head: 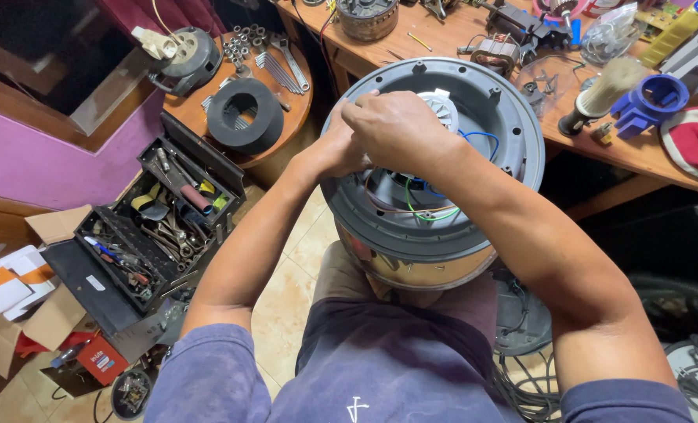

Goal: Disassembling and repairing the motor housing of a vacuum cleaner.

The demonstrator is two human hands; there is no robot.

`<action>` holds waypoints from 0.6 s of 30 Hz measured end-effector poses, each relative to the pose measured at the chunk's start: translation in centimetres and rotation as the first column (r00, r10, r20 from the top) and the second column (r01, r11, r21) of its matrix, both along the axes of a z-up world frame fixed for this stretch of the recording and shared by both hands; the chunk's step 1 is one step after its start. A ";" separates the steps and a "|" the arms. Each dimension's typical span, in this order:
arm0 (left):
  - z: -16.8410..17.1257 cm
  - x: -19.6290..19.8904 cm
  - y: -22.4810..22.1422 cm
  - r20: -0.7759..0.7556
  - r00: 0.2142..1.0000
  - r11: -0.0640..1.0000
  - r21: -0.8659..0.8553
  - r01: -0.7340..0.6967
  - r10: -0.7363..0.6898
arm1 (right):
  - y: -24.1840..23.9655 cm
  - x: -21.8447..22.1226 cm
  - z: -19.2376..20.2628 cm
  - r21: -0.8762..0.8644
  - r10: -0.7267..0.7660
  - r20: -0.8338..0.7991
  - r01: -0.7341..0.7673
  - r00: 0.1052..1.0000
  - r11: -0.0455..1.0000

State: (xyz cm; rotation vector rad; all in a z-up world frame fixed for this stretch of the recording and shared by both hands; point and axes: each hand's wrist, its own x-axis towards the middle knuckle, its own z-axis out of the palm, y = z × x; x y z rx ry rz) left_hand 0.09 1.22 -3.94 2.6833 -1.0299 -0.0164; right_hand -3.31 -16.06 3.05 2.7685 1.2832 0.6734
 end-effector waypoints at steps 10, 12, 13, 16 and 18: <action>-0.3 0.2 0.5 0.009 1.000 0.999 0.038 0.000 -0.001 | 0.6 0.2 0.6 -0.007 0.003 -0.156 -0.004 0.988 1.000; -0.4 0.2 0.3 0.012 1.000 0.999 0.042 -0.005 0.004 | 0.7 -0.2 1.1 0.017 0.015 -0.221 -0.012 0.975 1.000; -0.5 0.0 0.2 0.011 1.000 0.999 0.047 -0.008 0.008 | 0.7 -0.4 1.2 0.043 0.029 -0.288 -0.017 0.957 0.999; -0.6 0.1 0.0 0.014 1.000 0.998 0.057 -0.012 0.011 | 0.6 0.6 0.0 -0.007 0.028 -0.108 -0.029 0.994 1.000; -0.5 0.0 0.0 0.019 1.000 0.998 0.062 -0.018 0.016 | 0.4 0.3 -0.4 -0.066 0.013 -0.031 -0.015 0.999 0.998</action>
